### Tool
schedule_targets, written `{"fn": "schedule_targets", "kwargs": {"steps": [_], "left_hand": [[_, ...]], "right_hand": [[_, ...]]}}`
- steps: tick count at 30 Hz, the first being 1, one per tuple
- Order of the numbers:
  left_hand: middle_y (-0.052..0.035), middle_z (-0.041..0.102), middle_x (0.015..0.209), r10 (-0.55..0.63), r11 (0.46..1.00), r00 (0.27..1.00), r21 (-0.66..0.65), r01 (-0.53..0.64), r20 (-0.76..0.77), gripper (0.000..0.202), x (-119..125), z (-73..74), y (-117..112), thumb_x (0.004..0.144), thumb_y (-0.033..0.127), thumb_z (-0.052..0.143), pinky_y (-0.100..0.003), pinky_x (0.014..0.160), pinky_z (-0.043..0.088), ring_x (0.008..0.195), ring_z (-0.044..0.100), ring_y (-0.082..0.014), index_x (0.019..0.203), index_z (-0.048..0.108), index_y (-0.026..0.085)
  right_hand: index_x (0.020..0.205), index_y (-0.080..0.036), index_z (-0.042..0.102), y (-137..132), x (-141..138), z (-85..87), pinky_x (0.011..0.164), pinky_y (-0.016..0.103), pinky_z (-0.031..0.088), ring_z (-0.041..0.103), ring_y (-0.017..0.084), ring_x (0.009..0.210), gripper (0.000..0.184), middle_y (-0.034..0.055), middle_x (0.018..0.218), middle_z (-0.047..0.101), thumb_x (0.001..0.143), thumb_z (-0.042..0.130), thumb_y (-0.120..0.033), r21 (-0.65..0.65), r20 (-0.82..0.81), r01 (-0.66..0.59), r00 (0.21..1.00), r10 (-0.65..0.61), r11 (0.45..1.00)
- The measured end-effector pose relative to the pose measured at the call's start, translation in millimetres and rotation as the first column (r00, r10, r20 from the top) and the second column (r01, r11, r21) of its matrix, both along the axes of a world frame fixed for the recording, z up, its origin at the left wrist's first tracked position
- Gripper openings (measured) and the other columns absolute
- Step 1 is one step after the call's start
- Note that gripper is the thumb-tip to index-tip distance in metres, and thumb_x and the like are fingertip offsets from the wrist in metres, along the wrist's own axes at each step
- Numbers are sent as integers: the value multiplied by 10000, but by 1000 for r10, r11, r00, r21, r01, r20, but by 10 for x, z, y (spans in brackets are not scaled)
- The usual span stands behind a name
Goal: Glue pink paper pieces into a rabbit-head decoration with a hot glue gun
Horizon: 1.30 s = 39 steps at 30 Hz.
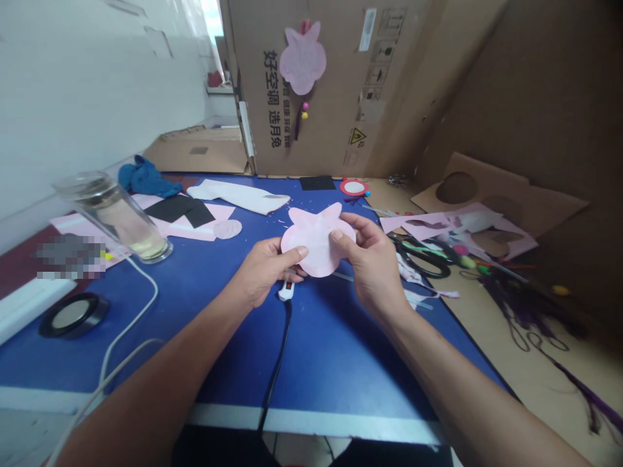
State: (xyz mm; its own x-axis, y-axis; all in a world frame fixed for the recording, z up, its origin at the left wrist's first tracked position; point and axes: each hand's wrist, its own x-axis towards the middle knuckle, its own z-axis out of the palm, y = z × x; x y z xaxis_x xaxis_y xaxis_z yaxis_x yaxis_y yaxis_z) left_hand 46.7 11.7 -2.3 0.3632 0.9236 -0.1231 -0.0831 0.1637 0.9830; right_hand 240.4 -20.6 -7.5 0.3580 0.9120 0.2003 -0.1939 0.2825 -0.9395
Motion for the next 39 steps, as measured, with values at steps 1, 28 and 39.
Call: {"fn": "schedule_targets", "kwargs": {"steps": [1, 28, 39], "left_hand": [[-96, 819, 831, -3, 1000, 1000, -1, 3, -2, 405, 1, -4, 0, 768, 441, 990, -251, 632, 625, 665, 732, -149, 965, 822, 130], [-137, 841, 882, 124, 992, 991, -34, -123, 51, 344, 23, 20, -25, 790, 374, 990, -290, 641, 624, 693, 740, -177, 980, 865, 116], [-124, 836, 869, 130, 991, 989, -42, -127, 65, 372, 20, 29, -24, 770, 373, 1006, -281, 647, 627, 696, 746, -172, 990, 858, 112]], "right_hand": [[1220, -254, 753, -5, 0, 7, 832, 370, 602, 724, 215, 888, 576, 25, 1032, 819, 746, 993, -477, -4, 1, -8, 1000, 8, 1000], [1118, -262, 796, -21, -49, -18, 781, 373, 605, 715, 196, 778, 586, -4, 897, 794, 640, 1066, -465, -100, -34, -266, 964, 264, 959], [1101, -234, 791, -29, -46, -16, 669, 310, 542, 630, 143, 650, 633, -30, 788, 765, 593, 1090, -466, -126, -27, -253, 967, 251, 959]]}}
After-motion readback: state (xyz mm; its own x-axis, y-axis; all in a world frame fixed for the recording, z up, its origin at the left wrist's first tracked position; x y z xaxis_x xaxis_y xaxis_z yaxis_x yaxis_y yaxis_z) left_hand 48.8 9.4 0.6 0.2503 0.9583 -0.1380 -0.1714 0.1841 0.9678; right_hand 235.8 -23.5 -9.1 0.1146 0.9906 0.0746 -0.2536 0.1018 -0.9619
